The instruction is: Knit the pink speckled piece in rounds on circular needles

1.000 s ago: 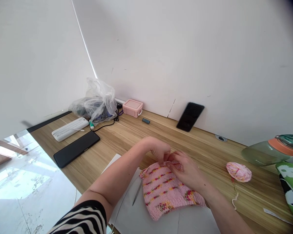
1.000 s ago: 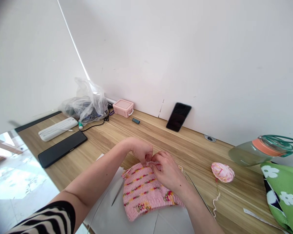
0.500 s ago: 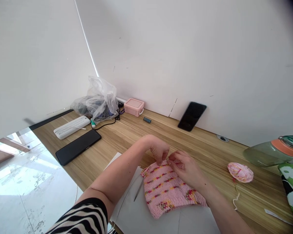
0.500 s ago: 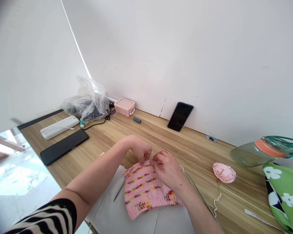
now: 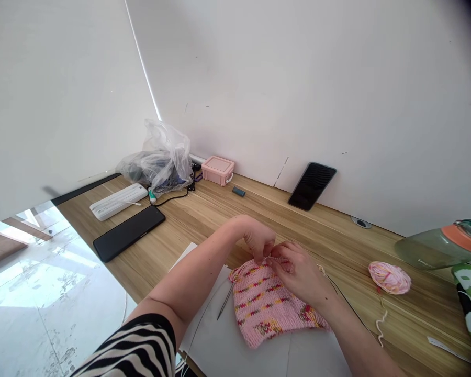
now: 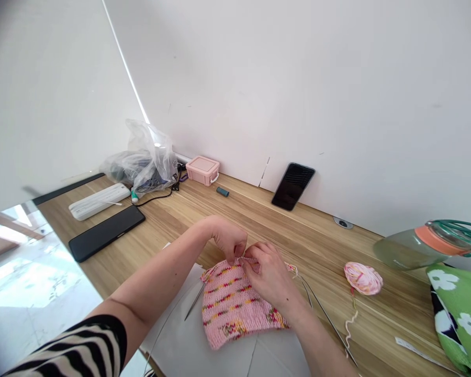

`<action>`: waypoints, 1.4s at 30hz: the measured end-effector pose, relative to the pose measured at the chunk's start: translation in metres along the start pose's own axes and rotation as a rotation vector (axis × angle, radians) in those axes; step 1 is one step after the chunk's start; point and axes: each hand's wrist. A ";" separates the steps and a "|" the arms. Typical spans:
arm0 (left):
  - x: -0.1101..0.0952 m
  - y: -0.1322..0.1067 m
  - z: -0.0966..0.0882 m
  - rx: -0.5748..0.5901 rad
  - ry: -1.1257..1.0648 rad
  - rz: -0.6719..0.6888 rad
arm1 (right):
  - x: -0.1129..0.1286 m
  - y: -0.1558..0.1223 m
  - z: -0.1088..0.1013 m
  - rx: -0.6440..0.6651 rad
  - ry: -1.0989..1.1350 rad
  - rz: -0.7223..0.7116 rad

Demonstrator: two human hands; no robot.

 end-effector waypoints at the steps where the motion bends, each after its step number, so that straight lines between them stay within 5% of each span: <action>1: 0.001 0.000 0.000 0.004 -0.007 0.002 | 0.000 0.000 0.000 -0.001 -0.004 -0.004; 18: 0.002 -0.005 -0.001 -0.030 -0.113 -0.041 | 0.010 0.009 -0.006 0.046 -0.023 0.005; 29: 0.003 -0.044 -0.018 -0.446 -0.328 0.022 | -0.005 0.007 0.014 0.041 0.102 0.045; 34: 0.004 -0.065 -0.028 -0.729 -0.535 0.002 | -0.007 0.006 0.015 0.045 0.147 0.041; 38: 0.006 -0.069 -0.009 -0.699 -0.468 -0.198 | -0.008 0.007 0.015 0.042 0.161 0.045; 42: -0.001 -0.071 0.043 -0.623 -0.314 -0.346 | -0.008 0.007 0.013 0.028 0.168 0.048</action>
Point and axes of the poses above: each hand's wrist, its own y-axis towards the middle knuckle, its own z-axis out of the palm, x = y × z, and after that the axes turned 5 degrees about z, right-handed
